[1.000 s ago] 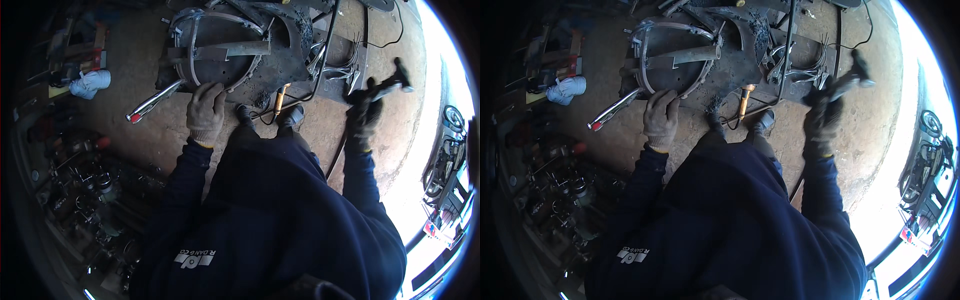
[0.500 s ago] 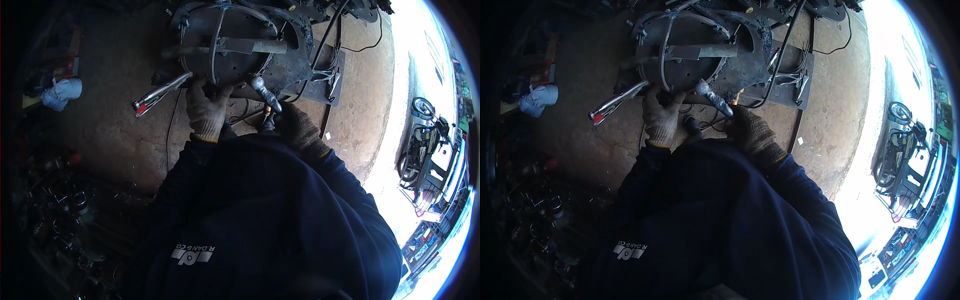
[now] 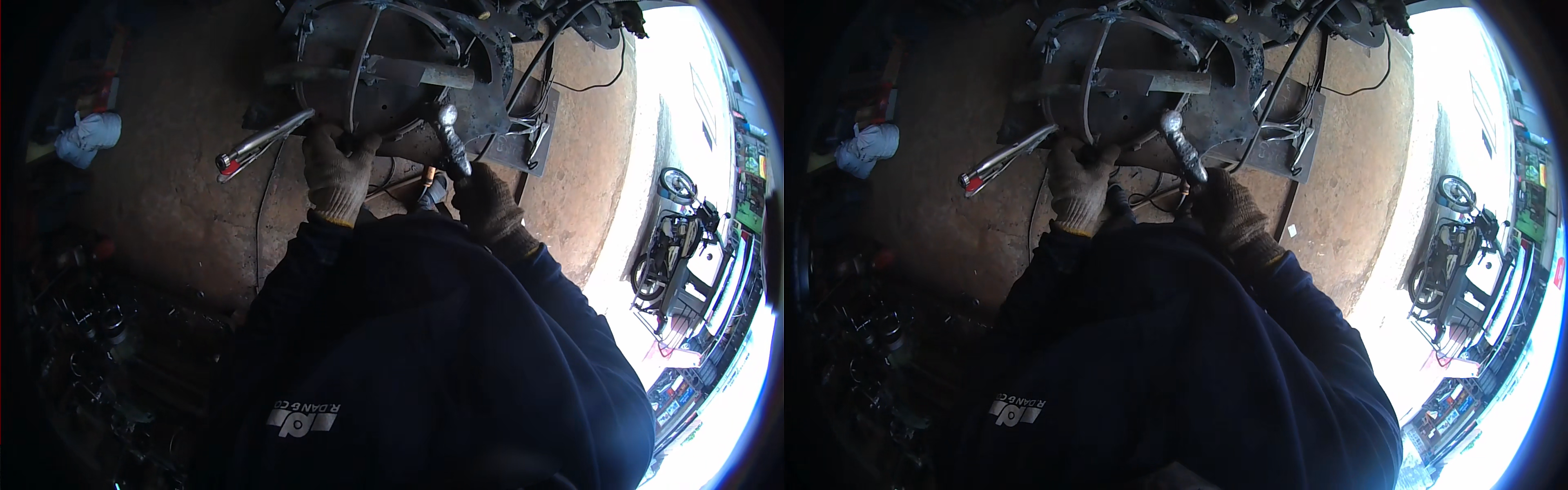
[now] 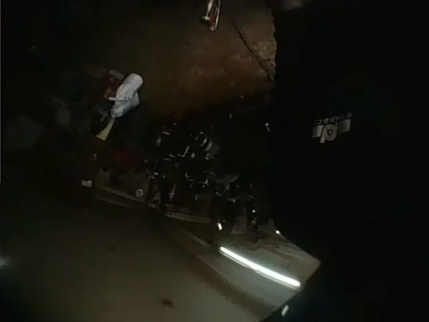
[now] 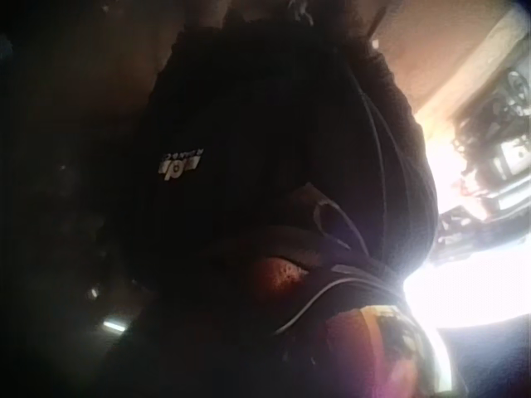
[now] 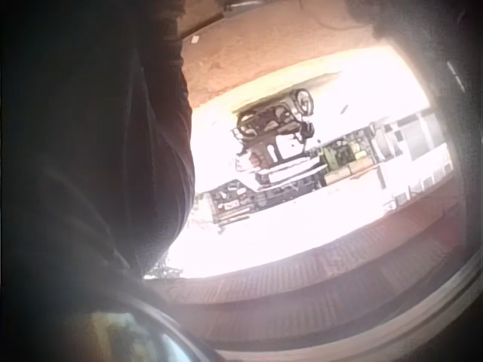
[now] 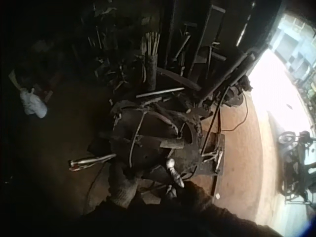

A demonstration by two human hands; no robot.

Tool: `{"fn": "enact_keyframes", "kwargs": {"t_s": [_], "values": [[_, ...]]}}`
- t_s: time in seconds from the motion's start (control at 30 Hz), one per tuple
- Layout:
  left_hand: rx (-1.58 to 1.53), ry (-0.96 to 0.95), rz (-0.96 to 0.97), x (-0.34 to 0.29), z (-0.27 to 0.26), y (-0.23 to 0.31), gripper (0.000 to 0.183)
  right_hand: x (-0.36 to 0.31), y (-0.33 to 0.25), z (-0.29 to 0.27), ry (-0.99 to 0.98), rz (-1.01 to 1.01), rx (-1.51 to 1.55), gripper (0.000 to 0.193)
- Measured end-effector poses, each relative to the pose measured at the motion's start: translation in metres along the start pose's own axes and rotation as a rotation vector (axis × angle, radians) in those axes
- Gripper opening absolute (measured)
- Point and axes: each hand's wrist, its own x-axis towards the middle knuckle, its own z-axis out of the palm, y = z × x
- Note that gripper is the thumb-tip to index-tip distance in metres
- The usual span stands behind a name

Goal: The person positions a circular metal frame assembly on a workbench, clamps locking pliers onto the metal parts, strikes the assembly with a hammer, and manipulates the metal pieces by hand and with the pliers.

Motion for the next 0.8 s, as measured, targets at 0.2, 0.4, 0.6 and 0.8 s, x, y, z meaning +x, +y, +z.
{"fn": "enact_keyframes", "kwargs": {"t_s": [0.2, 0.4, 0.6, 0.8], "values": [[0.029, -0.052, -0.1, 0.002, -0.008, 0.013, 0.055, -0.009, -0.008, -0.007, 0.023, -0.341, 0.007, 0.035], [0.034, -0.059, -0.062, 0.002, -0.009, 0.013, 0.057, 0.004, -0.004, -0.003, -0.097, -0.028, -0.208, 0.042], [0.078, -0.072, -0.12, 0.005, -0.006, 0.004, 0.057, -0.009, -0.022, -0.01, 0.049, -0.338, -0.049, 0.037], [0.057, -0.075, -0.043, 0.004, -0.011, 0.006, 0.059, 0.005, 0.002, 0.003, -0.059, 0.04, -0.143, 0.032]]}}
